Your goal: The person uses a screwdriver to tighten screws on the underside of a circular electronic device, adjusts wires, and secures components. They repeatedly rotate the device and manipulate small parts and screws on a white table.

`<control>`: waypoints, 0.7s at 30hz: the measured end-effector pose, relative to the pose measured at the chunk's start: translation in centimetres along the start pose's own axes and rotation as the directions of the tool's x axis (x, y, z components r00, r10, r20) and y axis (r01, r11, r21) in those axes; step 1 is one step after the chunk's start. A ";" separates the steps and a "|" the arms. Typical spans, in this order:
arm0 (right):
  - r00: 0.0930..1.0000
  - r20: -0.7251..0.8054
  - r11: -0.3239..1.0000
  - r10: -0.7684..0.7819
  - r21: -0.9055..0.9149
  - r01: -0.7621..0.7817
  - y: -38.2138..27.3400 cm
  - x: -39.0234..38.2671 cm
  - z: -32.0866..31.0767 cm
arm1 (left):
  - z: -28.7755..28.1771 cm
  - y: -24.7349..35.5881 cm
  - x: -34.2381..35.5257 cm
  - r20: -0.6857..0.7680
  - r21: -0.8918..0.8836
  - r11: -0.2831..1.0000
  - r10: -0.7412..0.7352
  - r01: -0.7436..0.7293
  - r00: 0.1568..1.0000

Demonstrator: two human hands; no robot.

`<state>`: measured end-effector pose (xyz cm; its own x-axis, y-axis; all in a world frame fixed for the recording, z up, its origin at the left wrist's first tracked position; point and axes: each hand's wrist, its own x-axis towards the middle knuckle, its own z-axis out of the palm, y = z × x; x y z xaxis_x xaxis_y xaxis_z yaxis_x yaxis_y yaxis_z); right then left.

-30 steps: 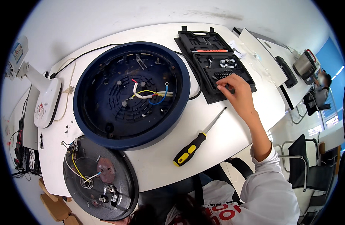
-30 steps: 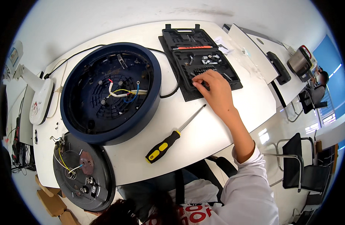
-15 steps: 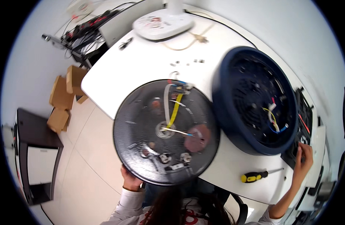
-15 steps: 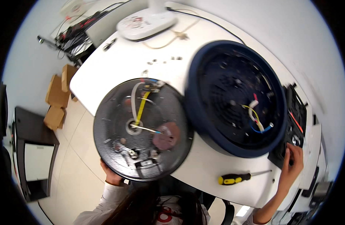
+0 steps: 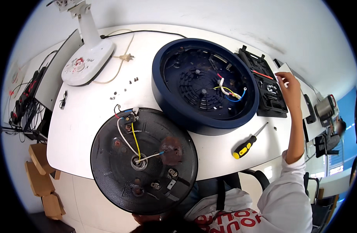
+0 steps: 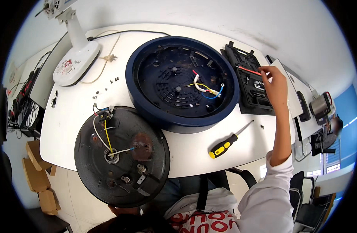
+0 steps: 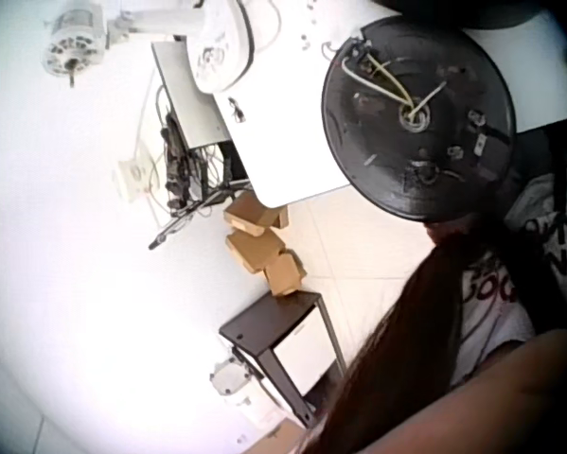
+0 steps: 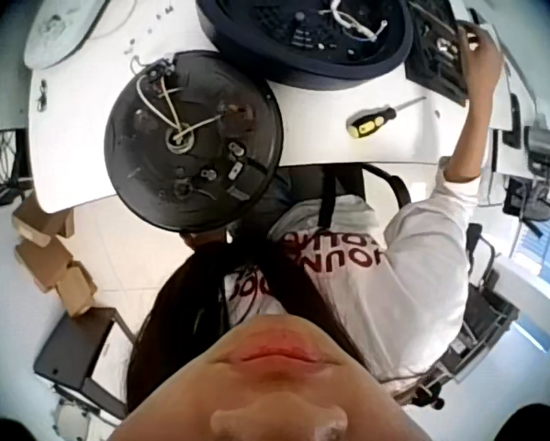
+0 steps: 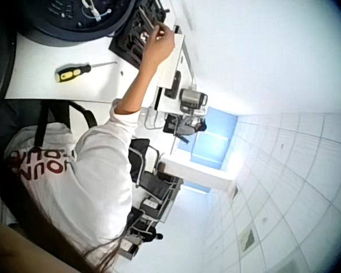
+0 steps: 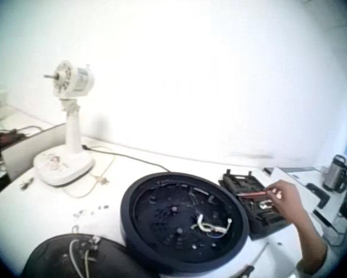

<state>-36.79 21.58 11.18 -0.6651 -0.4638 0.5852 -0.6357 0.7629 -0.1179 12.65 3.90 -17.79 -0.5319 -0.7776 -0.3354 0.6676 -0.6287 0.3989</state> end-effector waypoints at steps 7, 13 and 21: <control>0.889 0.439 0.902 0.128 0.322 -0.289 8.6 1.3 5.0 | -0.7 1.2 1.1 -0.039 -0.063 0.998 -0.024 0.022 0.999; 0.817 0.576 0.980 0.040 0.136 -0.143 10.7 1.5 7.6 | -1.6 1.7 2.6 0.002 -0.020 0.995 0.102 -0.102 0.995; 0.894 0.448 0.979 0.009 0.180 -0.100 10.8 0.6 8.2 | -1.8 1.1 2.9 -0.013 0.359 0.882 0.331 -0.304 0.944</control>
<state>-47.22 25.84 3.68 -0.7760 -0.6094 0.1628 -0.6259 0.7120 -0.3183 12.74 0.94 -19.85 -0.2742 -0.9415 -0.1961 0.5639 -0.3226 0.7602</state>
